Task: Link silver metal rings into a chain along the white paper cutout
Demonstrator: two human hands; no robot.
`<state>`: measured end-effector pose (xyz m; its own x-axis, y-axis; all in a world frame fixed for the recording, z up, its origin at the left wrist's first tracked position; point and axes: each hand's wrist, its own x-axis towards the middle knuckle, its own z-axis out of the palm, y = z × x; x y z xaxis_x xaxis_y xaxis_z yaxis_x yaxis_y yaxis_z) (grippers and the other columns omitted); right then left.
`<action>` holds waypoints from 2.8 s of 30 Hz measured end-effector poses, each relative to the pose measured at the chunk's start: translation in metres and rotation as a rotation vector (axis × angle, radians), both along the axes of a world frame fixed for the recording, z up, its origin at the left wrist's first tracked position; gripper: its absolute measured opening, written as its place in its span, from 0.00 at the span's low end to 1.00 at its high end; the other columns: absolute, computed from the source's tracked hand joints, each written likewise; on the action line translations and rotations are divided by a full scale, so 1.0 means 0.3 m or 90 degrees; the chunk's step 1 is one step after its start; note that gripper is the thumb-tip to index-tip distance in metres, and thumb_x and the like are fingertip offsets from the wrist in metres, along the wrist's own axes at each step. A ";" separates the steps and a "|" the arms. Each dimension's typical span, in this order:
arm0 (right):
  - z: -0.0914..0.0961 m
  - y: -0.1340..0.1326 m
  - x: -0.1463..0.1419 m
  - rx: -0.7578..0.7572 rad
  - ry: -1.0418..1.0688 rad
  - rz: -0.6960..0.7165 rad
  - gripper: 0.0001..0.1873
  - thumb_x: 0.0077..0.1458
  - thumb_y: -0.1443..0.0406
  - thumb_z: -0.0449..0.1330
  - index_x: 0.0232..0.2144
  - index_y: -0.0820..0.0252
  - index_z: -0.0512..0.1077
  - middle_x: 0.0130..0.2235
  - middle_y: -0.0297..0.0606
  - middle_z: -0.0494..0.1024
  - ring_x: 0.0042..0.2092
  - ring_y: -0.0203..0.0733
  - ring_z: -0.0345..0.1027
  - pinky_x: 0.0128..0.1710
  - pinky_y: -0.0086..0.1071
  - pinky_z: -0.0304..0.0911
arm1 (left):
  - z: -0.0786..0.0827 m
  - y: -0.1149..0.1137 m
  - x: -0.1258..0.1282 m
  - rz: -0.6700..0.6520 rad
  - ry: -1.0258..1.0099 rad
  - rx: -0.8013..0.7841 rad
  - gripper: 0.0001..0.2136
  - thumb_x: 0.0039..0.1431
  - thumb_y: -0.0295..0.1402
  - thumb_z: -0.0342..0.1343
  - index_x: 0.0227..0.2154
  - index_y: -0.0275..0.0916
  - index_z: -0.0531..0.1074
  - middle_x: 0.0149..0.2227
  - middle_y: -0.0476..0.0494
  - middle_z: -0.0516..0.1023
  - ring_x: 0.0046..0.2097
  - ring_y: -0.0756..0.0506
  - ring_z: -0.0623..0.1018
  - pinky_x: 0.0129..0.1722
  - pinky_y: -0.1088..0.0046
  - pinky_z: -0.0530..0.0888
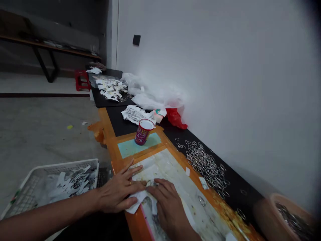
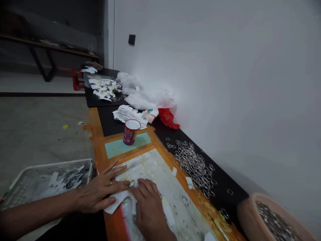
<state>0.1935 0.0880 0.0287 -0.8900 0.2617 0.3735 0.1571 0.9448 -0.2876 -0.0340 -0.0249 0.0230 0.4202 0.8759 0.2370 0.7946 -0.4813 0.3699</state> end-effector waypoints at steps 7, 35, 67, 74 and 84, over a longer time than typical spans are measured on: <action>0.005 -0.024 -0.005 0.072 -0.024 0.020 0.25 0.53 0.79 0.52 0.49 0.54 0.73 0.39 0.40 0.79 0.51 0.52 0.67 0.52 0.47 0.59 | -0.003 -0.021 0.025 0.061 -0.087 -0.004 0.19 0.68 0.33 0.47 0.59 0.46 0.66 0.60 0.48 0.73 0.71 0.38 0.49 0.69 0.47 0.34; 0.033 -0.067 -0.023 0.093 -0.123 -0.005 0.27 0.48 0.78 0.53 0.49 0.57 0.75 0.41 0.42 0.80 0.57 0.50 0.64 0.58 0.45 0.58 | 0.056 0.070 0.103 0.309 -0.255 -0.134 0.36 0.43 0.30 0.61 0.61 0.36 0.64 0.49 0.37 0.77 0.56 0.33 0.71 0.57 0.57 0.66; -0.085 0.026 0.054 -0.404 0.135 -0.127 0.16 0.61 0.66 0.55 0.51 0.55 0.72 0.47 0.43 0.81 0.59 0.51 0.67 0.59 0.46 0.63 | -0.032 0.152 0.166 0.340 -0.599 -0.168 0.35 0.47 0.21 0.51 0.61 0.47 0.61 0.42 0.48 0.71 0.35 0.49 0.72 0.40 0.70 0.70; -0.063 0.094 0.068 -0.908 0.417 -0.273 0.21 0.48 0.50 0.68 0.40 0.56 0.77 0.44 0.43 0.83 0.52 0.53 0.74 0.53 0.44 0.67 | -0.050 0.137 0.142 0.311 -0.784 -0.150 0.36 0.50 0.23 0.53 0.63 0.50 0.58 0.42 0.49 0.66 0.33 0.51 0.69 0.38 0.71 0.70; -0.044 0.006 -0.060 -0.639 0.198 -0.220 0.22 0.47 0.46 0.67 0.30 0.60 0.78 0.27 0.36 0.78 0.30 0.41 0.69 0.32 0.30 0.63 | -0.003 0.132 0.147 0.228 -0.873 -0.229 0.38 0.46 0.25 0.61 0.62 0.53 0.61 0.45 0.49 0.68 0.31 0.53 0.69 0.34 0.74 0.69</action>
